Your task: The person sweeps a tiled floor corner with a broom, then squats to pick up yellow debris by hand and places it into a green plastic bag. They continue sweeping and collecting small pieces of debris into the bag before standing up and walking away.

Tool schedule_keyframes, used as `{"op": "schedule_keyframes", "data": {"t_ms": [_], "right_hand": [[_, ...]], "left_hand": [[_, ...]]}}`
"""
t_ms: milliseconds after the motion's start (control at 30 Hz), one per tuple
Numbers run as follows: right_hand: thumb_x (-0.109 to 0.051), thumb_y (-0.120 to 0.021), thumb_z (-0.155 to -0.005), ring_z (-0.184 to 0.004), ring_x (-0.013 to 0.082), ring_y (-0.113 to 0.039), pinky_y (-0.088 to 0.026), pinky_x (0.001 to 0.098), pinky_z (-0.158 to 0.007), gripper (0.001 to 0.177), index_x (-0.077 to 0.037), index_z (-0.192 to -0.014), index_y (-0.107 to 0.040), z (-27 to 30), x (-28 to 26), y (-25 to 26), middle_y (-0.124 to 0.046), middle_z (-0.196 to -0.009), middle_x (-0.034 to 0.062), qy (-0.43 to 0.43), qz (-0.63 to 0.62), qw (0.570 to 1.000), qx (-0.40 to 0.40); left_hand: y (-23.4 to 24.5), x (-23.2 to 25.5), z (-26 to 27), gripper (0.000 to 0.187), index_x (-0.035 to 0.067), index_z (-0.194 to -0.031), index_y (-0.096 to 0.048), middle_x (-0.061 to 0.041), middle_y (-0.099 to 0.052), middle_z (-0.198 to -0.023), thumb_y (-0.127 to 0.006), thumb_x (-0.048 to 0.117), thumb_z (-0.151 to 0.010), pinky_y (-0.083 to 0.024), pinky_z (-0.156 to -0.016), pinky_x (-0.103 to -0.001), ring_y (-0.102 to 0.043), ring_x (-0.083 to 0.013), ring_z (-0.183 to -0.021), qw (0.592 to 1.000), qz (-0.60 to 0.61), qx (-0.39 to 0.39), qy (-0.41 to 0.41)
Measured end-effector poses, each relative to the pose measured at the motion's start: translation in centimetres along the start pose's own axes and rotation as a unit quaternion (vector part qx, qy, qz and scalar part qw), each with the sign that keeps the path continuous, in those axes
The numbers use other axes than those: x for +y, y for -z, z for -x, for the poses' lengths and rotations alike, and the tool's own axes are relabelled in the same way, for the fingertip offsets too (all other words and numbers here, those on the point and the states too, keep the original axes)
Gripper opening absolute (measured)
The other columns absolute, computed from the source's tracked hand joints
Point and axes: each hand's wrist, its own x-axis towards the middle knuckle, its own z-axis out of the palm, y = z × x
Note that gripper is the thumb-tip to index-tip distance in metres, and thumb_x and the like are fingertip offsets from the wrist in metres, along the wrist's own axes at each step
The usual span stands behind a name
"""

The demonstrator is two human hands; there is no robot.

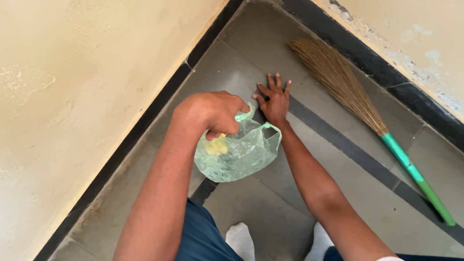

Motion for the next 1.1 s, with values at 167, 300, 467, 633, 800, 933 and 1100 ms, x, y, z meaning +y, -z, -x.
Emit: {"op": "schedule_keyframes", "data": {"t_ms": [167, 300, 467, 633, 800, 933, 1100], "right_hand": [[-0.012, -0.078, -0.086, -0.145, 0.0355, -0.049, -0.023, 0.0604, -0.127, 0.010, -0.015, -0.095, -0.081, -0.5, 0.2, -2.7, -0.063, -0.144, 0.0124, -0.017, -0.053, 0.995, 0.087], [0.003, -0.071, -0.083, -0.140, 0.0324, -0.054, -0.022, 0.0614, -0.124, 0.015, -0.012, -0.088, -0.073, -1.3, 0.4, -3.5, -0.070, -0.135, 0.0104, 0.036, 0.029, 0.995, 0.086], [0.015, -0.059, -0.069, -0.125, 0.0295, -0.066, -0.035, 0.0655, -0.113, 0.043, -0.002, -0.108, -0.070, -2.1, 0.4, -2.4, -0.075, -0.108, 0.0099, 0.083, 0.032, 0.993, 0.077], [0.015, -0.055, -0.098, -0.094, 0.0200, -0.075, -0.062, 0.0388, -0.081, 0.020, -0.003, -0.101, -0.065, -0.4, -3.2, 3.2, -0.074, -0.096, 0.0086, -0.161, -0.386, 0.889, 0.184], [0.015, -0.049, -0.096, -0.086, 0.0199, -0.073, -0.064, 0.0331, -0.079, 0.021, 0.001, -0.098, -0.065, 5.2, -11.1, 10.7, -0.071, -0.090, 0.0085, -0.088, -0.469, 0.872, 0.111], [0.009, -0.069, -0.089, -0.079, 0.0245, -0.072, -0.058, 0.0367, -0.071, 0.020, 0.000, -0.104, -0.077, 5.6, -13.6, 11.1, -0.075, -0.091, 0.0177, 0.007, -0.207, 0.972, -0.115], [0.007, -0.053, -0.107, -0.086, 0.0213, -0.076, -0.064, 0.0364, -0.080, 0.023, -0.003, -0.112, -0.073, 5.8, -8.9, 9.8, -0.078, -0.100, 0.0124, -0.118, -0.494, 0.859, 0.059]], "left_hand": [[-0.3, -0.1, 0.1, 0.092, 0.022, -0.151, -0.051, -0.021, -0.076, -0.084, -0.057, -0.001, -0.061, -0.058, -0.070, -0.043, -0.076, -0.0305, -0.074, 1.000, -0.007, 0.005, 0.000], [-0.5, -0.7, 0.1, 0.098, 0.023, -0.150, -0.050, -0.020, -0.075, -0.095, -0.059, -0.006, -0.058, -0.058, -0.068, -0.045, -0.075, -0.0316, -0.081, 1.000, -0.003, 0.023, -0.010], [-0.6, -1.1, 0.1, 0.100, 0.022, -0.152, -0.047, -0.021, -0.075, -0.101, -0.060, -0.006, -0.057, -0.057, -0.069, -0.046, -0.074, -0.0329, -0.088, 0.999, -0.015, 0.029, -0.025], [-0.8, -1.2, -0.7, 0.098, 0.020, -0.152, -0.046, -0.020, -0.074, -0.104, -0.061, -0.006, -0.058, -0.057, -0.069, -0.046, -0.073, -0.0326, -0.090, 0.998, -0.009, 0.055, -0.031], [-0.4, -0.3, -1.9, 0.094, 0.018, -0.153, -0.044, -0.021, -0.074, -0.104, -0.059, -0.004, -0.063, -0.058, -0.067, -0.046, -0.075, -0.0332, -0.084, 0.997, -0.028, 0.057, -0.033], [-0.3, 0.5, -1.7, 0.088, 0.017, -0.149, -0.049, -0.019, -0.072, -0.103, -0.060, -0.002, -0.064, -0.058, -0.063, -0.045, -0.075, -0.0313, -0.077, 0.997, -0.007, 0.062, -0.037], [-0.3, 0.2, -1.1, 0.081, 0.017, -0.147, -0.050, -0.020, -0.076, -0.084, -0.054, 0.000, -0.068, -0.057, -0.060, -0.044, -0.074, -0.0300, -0.064, 0.998, -0.011, 0.057, -0.030]]}}
